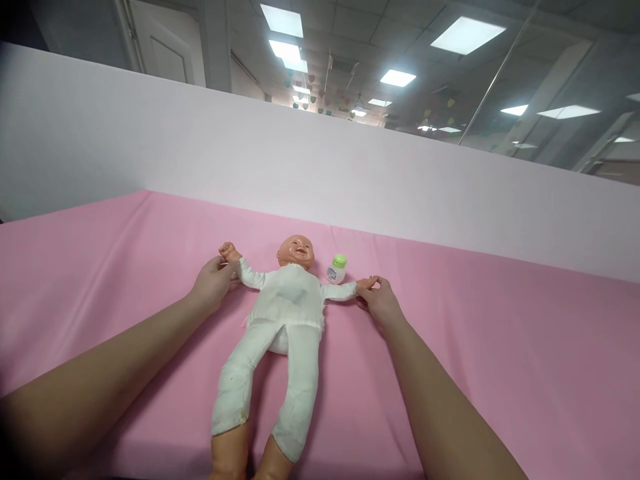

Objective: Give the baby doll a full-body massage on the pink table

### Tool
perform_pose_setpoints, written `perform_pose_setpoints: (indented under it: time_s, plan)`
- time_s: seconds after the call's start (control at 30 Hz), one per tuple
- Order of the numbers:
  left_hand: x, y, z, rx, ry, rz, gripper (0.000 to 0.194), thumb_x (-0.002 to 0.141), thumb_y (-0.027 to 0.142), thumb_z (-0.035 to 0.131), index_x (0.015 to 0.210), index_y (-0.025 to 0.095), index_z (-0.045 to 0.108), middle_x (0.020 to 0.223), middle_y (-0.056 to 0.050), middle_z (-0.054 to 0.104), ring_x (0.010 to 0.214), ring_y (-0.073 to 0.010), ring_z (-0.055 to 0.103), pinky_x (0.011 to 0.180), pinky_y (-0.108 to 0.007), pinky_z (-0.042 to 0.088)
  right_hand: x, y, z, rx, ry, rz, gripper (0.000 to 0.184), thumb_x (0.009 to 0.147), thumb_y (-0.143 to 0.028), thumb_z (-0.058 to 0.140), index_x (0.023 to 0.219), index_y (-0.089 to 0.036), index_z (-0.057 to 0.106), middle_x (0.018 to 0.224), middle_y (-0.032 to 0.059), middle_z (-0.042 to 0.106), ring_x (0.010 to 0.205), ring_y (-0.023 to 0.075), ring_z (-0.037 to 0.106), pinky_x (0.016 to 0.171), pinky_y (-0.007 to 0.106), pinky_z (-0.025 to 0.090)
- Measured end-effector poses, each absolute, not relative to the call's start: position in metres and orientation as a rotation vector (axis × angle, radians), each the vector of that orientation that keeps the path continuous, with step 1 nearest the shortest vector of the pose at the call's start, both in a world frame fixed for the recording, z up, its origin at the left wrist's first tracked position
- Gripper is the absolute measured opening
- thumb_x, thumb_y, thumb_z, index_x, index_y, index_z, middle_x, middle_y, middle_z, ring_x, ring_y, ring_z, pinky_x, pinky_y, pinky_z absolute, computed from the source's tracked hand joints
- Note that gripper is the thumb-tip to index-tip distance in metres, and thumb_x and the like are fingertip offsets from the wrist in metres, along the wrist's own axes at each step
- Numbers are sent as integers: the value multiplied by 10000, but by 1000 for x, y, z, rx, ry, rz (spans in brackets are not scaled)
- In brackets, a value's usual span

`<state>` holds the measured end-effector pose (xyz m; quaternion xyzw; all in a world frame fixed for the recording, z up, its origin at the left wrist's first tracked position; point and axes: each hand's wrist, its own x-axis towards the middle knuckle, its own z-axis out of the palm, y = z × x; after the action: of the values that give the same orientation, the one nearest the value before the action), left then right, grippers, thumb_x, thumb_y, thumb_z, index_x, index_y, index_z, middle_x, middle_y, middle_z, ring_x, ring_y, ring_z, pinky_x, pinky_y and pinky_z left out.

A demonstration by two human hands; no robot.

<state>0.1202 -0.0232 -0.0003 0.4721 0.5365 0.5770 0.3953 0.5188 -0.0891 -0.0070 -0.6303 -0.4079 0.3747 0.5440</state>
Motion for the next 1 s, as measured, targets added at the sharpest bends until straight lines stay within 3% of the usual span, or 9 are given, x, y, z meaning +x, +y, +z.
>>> perform_pose_setpoints:
  time_s: [0.1,0.17,0.3,0.47,0.63,0.83,1.0]
  plan:
    - [129,-41,10,1495,1309,1461,357,874,420,689,1168,221,653,1124,-77,734,991,-251,727,821,-357,615,495,-94,1,-1487,-1166,555,739,779,-440,831,1379,-232,454,1092,78,764,977,259,744,908,437,607]
    - [136,-55,15,1855,1207,1368,384,911,448,661,1241,250,670,1179,-61,734,1059,-251,705,896,-359,591,475,-100,5,-1406,-1318,438,645,829,-466,782,1359,-227,503,1142,96,757,1002,268,735,901,446,600]
    - [146,-69,16,2496,969,1035,405,920,355,647,1311,264,702,1290,-76,696,1156,-267,663,1009,-393,540,443,-110,4,-1328,-1736,261,379,941,-380,652,1308,-283,649,1290,62,718,1137,273,681,1014,485,542]
    - [148,-67,14,2705,960,899,444,943,262,587,1377,277,679,1327,-80,665,1217,-267,623,1029,-401,517,431,-110,-4,-1329,-1978,76,431,964,-291,589,1391,-286,639,1366,49,692,1285,301,589,1127,543,449]
    - [147,-66,17,2557,1063,1017,408,940,378,629,1328,265,688,1244,-66,710,1125,-261,660,1000,-400,527,443,-103,-4,-1346,-1778,265,407,928,-379,660,1328,-307,673,1263,50,732,1118,278,674,1022,509,544]
    - [123,-40,15,1579,1404,1280,381,842,423,713,1177,246,670,1064,-67,749,896,-243,735,742,-341,605,483,-86,-8,-1220,-1132,634,651,843,-489,758,1415,-290,520,1295,77,693,1018,235,715,886,423,627]
    - [102,-16,12,1136,1463,1237,314,741,348,762,959,164,631,795,-103,716,667,-250,725,596,-372,615,512,-85,-5,-1377,-824,939,379,839,-398,741,1164,-243,625,1007,50,740,750,168,725,632,282,636]
